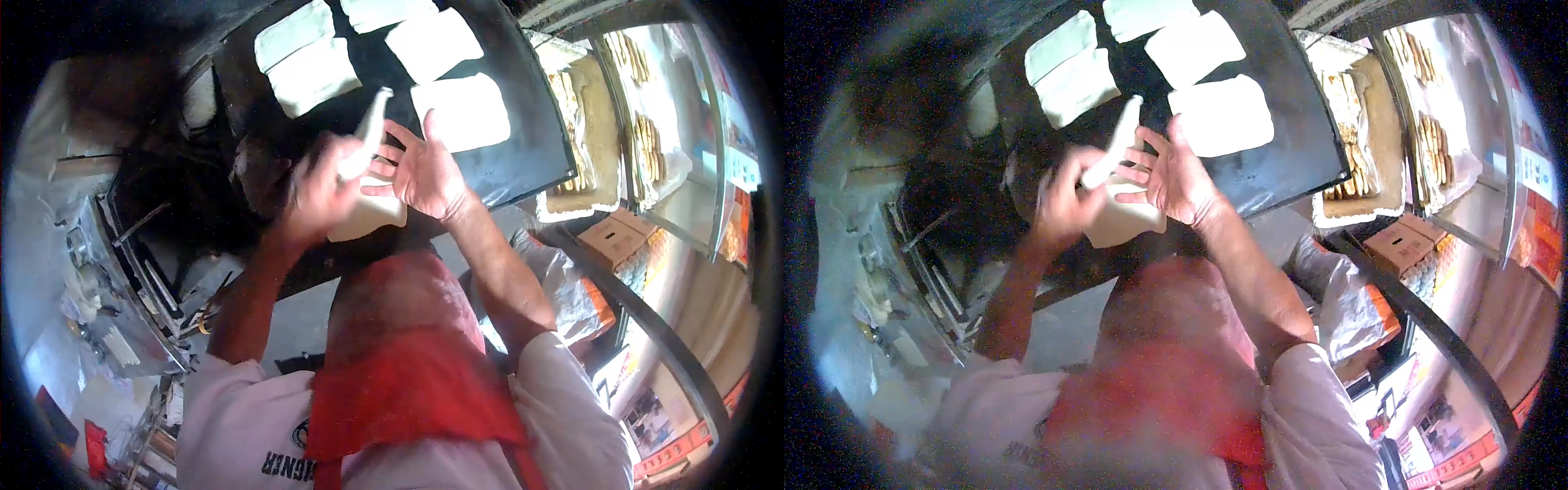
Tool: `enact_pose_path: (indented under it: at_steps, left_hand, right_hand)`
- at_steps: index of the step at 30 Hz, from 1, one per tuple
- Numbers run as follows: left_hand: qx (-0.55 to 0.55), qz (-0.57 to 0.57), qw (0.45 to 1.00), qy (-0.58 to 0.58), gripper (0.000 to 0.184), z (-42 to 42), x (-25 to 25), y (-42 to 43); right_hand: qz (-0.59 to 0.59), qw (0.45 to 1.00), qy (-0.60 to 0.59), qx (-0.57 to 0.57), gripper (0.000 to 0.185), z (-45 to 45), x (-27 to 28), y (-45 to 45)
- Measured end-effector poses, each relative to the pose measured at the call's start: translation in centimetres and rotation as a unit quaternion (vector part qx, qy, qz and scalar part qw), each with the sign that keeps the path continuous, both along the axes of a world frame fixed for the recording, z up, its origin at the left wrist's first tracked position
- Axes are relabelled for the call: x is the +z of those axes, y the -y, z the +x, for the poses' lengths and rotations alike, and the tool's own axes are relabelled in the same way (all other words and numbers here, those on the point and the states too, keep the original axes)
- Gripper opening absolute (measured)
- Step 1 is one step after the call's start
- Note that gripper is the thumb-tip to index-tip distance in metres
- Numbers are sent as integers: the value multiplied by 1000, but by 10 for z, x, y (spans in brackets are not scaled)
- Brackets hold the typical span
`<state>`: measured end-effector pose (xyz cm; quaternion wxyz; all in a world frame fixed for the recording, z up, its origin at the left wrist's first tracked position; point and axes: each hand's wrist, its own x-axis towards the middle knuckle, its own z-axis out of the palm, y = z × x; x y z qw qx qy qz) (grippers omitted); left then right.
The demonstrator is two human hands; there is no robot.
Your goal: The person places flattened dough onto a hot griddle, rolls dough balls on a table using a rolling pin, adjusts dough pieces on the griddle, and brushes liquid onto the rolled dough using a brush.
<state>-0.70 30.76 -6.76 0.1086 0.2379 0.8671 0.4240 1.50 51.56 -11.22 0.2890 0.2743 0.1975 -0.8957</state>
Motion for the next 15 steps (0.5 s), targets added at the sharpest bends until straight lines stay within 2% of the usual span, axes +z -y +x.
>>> enact_pose_path:
  at_steps: [1, 2, 4, 5, 6, 8, 9, 10, 12, 13, 15]
  left_hand:
    - [-68, 43, 997, 11, 45, 14, 30, -4]
    - [-58, 92, 994, -11, 59, 28, 31, -1]
    - [63, 25, 997, 42, 74, 50, 10, 14]
    - [37, -138, 987, -72, 86, 67, -30, 32]
    - [34, -138, 987, -73, 86, 76, -40, 34]
    - [-107, -327, 928, -138, 88, 88, -43, 32]
    - [-82, -250, 958, -117, 90, 83, -42, 26]
    - [-84, -248, 958, -117, 90, 75, -51, 21]
    - [-135, -380, 913, -56, 84, 50, -74, 8]
    - [-134, -378, 914, -56, 84, 34, -81, 2]
    - [-57, -223, 935, -271, 69, 0, -88, -8]
  right_hand:
    - [-113, 992, -57, -19, 109, 5, -6, -6]
    - [-258, 963, -12, -83, 113, 12, -15, -13]
    - [-337, 935, -51, -96, 116, 24, -11, -23]
    - [-406, 904, -71, -109, 120, 30, -14, -27]
    - [-406, 904, -73, -110, 120, 33, -13, -32]
    - [-375, 915, -70, -132, 120, 40, -9, -38]
    - [-374, 915, -71, -135, 120, 43, -7, -41]
    - [-366, 918, -78, -130, 118, 44, -4, -44]
    - [-355, 923, -87, -122, 117, 45, 1, -49]
    - [-349, 924, -98, -126, 117, 47, 3, -50]
    - [-340, 925, -110, -125, 116, 48, 25, -48]
